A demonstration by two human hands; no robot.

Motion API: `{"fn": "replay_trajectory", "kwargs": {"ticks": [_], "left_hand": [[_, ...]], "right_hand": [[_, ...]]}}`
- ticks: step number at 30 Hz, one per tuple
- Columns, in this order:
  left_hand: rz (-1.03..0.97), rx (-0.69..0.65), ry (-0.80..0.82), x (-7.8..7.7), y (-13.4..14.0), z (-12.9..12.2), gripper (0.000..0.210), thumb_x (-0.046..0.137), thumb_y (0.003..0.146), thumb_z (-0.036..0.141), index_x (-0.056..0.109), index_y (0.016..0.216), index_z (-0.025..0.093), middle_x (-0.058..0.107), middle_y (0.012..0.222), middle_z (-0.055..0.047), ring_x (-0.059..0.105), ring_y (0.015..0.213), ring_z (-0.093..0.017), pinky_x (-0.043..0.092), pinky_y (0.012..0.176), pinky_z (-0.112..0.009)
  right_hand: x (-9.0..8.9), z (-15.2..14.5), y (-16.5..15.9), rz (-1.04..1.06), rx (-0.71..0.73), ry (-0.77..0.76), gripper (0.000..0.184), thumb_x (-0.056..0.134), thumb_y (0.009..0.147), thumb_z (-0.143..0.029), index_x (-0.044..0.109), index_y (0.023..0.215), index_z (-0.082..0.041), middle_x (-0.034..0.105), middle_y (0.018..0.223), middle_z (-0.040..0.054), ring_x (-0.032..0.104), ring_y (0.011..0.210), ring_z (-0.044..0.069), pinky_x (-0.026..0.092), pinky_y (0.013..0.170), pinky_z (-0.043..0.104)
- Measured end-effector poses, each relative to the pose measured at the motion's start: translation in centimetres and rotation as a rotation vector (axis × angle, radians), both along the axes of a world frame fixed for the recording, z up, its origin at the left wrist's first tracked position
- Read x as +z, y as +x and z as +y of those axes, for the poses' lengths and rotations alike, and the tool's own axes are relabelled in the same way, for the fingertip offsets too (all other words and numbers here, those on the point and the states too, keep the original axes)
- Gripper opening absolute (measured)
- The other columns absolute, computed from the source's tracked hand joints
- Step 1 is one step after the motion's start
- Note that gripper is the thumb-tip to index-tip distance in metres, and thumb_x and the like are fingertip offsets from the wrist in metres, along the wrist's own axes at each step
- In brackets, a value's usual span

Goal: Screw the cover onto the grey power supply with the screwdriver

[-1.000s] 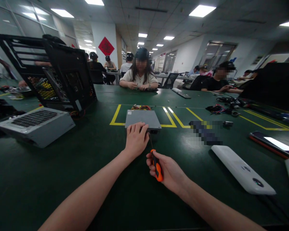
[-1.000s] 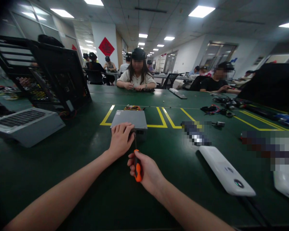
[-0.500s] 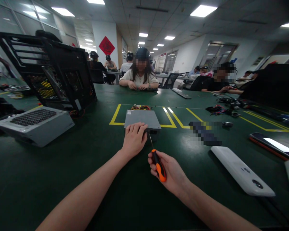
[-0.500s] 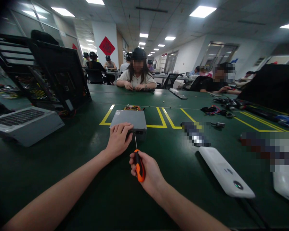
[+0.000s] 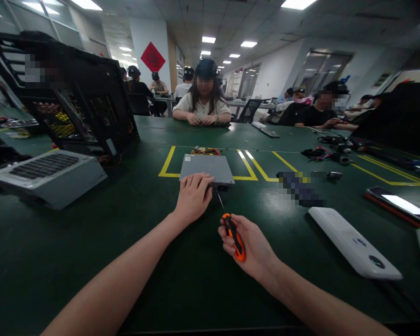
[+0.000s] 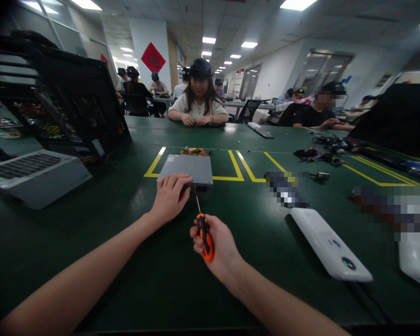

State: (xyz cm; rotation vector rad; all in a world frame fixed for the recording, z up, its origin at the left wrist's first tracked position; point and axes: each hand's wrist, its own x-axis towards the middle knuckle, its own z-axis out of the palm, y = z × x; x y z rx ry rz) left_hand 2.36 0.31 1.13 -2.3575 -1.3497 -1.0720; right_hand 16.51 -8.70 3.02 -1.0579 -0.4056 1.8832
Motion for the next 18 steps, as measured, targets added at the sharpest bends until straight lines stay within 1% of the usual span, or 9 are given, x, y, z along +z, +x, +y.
{"fn": "replay_trajectory", "kwargs": {"ticks": [2, 4, 8, 10, 12, 14, 18], "left_hand": [[-0.007, 0.006, -0.001, 0.01, 0.06, 0.01, 0.024, 0.044, 0.084, 0.022, 0.051, 0.107, 0.021, 0.055, 0.113, -0.006, 0.046, 0.109, -0.021, 0.031, 0.091, -0.038], [-0.013, 0.008, 0.0, 0.05, 0.15, -0.03, 0.024, 0.044, 0.084, 0.022, 0.051, 0.107, 0.021, 0.055, 0.112, -0.006, 0.046, 0.108, -0.021, 0.031, 0.09, -0.038], [-0.016, 0.012, 0.003, 0.11, 0.32, -0.12, 0.023, 0.045, 0.084, 0.022, 0.05, 0.106, 0.021, 0.055, 0.112, -0.006, 0.046, 0.108, -0.021, 0.031, 0.09, -0.038], [-0.019, 0.023, 0.001, 0.09, 0.38, -0.1, 0.023, 0.046, 0.083, 0.023, 0.05, 0.105, 0.021, 0.055, 0.112, -0.007, 0.046, 0.107, -0.022, 0.031, 0.09, -0.039], [-0.017, 0.025, 0.001, 0.04, 0.41, -0.06, 0.023, 0.047, 0.083, 0.024, 0.05, 0.105, 0.021, 0.055, 0.112, -0.006, 0.045, 0.108, -0.022, 0.031, 0.09, -0.039], [-0.017, 0.022, 0.003, -0.03, 0.44, -0.01, 0.023, 0.047, 0.083, 0.024, 0.05, 0.105, 0.021, 0.055, 0.112, -0.006, 0.045, 0.108, -0.021, 0.031, 0.09, -0.039], [-0.022, 0.032, 0.004, -0.17, 0.49, 0.06, 0.022, 0.047, 0.083, 0.025, 0.05, 0.105, 0.021, 0.054, 0.112, -0.006, 0.045, 0.108, -0.022, 0.03, 0.09, -0.039]], "right_hand": [[0.21, 0.05, 0.02, 0.01, 0.008, -0.031, 0.023, 0.039, 0.085, -0.025, 0.055, 0.079, -0.011, 0.053, 0.06, 0.0034, 0.042, 0.045, 0.007, 0.032, 0.04, 0.017], [0.3, 0.03, -0.02, 0.002, 0.0, -0.057, 0.021, 0.042, 0.084, -0.026, 0.056, 0.082, -0.01, 0.054, 0.064, 0.0039, 0.045, 0.05, 0.007, 0.037, 0.045, 0.018], [0.15, -0.09, -0.24, -0.035, -0.038, -0.079, 0.014, 0.05, 0.082, -0.026, 0.055, 0.083, -0.013, 0.056, 0.072, 0.0044, 0.052, 0.059, 0.009, 0.045, 0.055, 0.021], [0.08, -0.13, -0.38, -0.037, -0.022, -0.051, 0.011, 0.053, 0.081, -0.026, 0.053, 0.083, -0.015, 0.058, 0.074, 0.0044, 0.051, 0.055, 0.008, 0.043, 0.051, 0.02], [0.07, -0.14, -0.51, -0.03, 0.004, -0.014, 0.012, 0.053, 0.081, -0.027, 0.051, 0.08, -0.016, 0.058, 0.071, 0.0039, 0.044, 0.048, 0.006, 0.037, 0.044, 0.017], [0.11, -0.1, -0.59, -0.013, 0.023, -0.002, 0.015, 0.049, 0.083, -0.03, 0.051, 0.079, -0.015, 0.057, 0.067, 0.004, 0.04, 0.046, 0.005, 0.032, 0.041, 0.016], [0.08, -0.02, -0.6, 0.019, 0.046, 0.005, 0.025, 0.039, 0.086, -0.029, 0.056, 0.086, -0.011, 0.058, 0.072, 0.0071, 0.045, 0.052, 0.008, 0.038, 0.047, 0.019]]}}
